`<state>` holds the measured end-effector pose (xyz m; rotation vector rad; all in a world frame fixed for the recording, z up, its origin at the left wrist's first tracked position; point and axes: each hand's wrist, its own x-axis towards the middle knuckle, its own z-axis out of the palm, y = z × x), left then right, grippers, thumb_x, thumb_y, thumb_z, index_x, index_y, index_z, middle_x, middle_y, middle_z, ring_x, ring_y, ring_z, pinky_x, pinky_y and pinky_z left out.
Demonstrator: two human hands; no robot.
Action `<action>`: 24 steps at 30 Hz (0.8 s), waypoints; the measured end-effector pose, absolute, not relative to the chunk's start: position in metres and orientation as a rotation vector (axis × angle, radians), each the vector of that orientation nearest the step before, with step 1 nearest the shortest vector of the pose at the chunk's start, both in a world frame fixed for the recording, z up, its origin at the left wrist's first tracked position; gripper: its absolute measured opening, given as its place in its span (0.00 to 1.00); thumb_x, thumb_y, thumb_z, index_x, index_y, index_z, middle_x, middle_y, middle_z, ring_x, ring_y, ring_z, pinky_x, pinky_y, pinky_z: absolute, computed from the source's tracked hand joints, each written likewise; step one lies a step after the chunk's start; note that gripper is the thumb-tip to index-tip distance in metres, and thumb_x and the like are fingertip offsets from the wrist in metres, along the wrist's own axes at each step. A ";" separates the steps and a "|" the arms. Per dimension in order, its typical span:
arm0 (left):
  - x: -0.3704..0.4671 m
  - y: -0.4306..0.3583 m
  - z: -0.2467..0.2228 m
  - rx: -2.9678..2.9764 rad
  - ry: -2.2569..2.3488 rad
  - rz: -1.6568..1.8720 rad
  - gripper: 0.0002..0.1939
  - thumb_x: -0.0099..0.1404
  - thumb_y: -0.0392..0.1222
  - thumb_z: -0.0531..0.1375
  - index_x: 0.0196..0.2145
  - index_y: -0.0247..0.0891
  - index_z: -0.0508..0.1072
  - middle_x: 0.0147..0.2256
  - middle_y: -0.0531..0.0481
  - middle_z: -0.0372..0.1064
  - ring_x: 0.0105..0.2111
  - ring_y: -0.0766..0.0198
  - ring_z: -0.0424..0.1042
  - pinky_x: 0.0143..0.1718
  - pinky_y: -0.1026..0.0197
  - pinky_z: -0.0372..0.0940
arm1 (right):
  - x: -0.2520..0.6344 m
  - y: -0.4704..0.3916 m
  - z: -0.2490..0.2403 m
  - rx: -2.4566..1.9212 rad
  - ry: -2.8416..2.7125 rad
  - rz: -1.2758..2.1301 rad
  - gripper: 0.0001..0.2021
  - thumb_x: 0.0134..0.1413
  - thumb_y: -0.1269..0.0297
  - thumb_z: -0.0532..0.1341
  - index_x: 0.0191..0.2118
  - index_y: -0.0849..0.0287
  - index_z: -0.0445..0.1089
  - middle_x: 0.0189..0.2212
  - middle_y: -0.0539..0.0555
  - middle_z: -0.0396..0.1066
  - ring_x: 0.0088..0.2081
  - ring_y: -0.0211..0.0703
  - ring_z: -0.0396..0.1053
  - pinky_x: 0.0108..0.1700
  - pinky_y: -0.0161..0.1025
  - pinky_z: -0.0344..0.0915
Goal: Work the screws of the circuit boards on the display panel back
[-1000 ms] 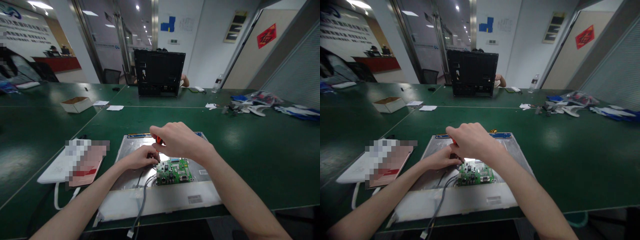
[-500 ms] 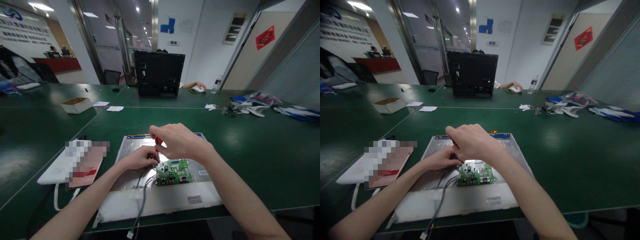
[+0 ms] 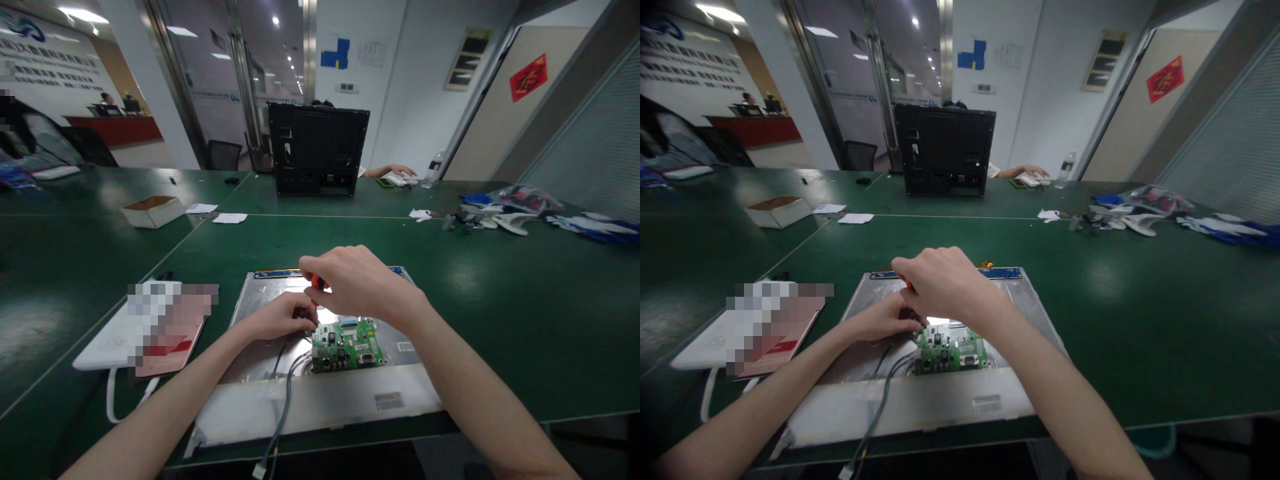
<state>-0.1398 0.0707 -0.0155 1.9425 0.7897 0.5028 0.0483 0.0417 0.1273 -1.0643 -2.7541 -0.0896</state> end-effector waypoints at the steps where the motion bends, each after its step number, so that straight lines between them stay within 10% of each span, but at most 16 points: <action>1: -0.140 0.071 -0.016 1.942 0.788 0.502 0.05 0.59 0.37 0.63 0.34 0.34 0.74 0.31 0.50 0.73 0.31 0.62 0.71 0.34 0.63 0.65 | 0.048 0.041 0.128 -1.066 -2.760 -0.093 0.05 0.57 0.64 0.56 0.37 0.57 0.67 0.30 0.51 0.73 0.27 0.36 0.63 0.25 0.36 0.43; 24: -0.141 0.072 -0.012 1.974 0.780 0.455 0.04 0.60 0.35 0.62 0.34 0.34 0.75 0.32 0.49 0.74 0.32 0.63 0.71 0.34 0.63 0.65 | 0.047 0.041 0.129 -1.125 -2.768 -0.174 0.08 0.59 0.61 0.56 0.40 0.58 0.67 0.30 0.52 0.74 0.27 0.38 0.64 0.25 0.37 0.43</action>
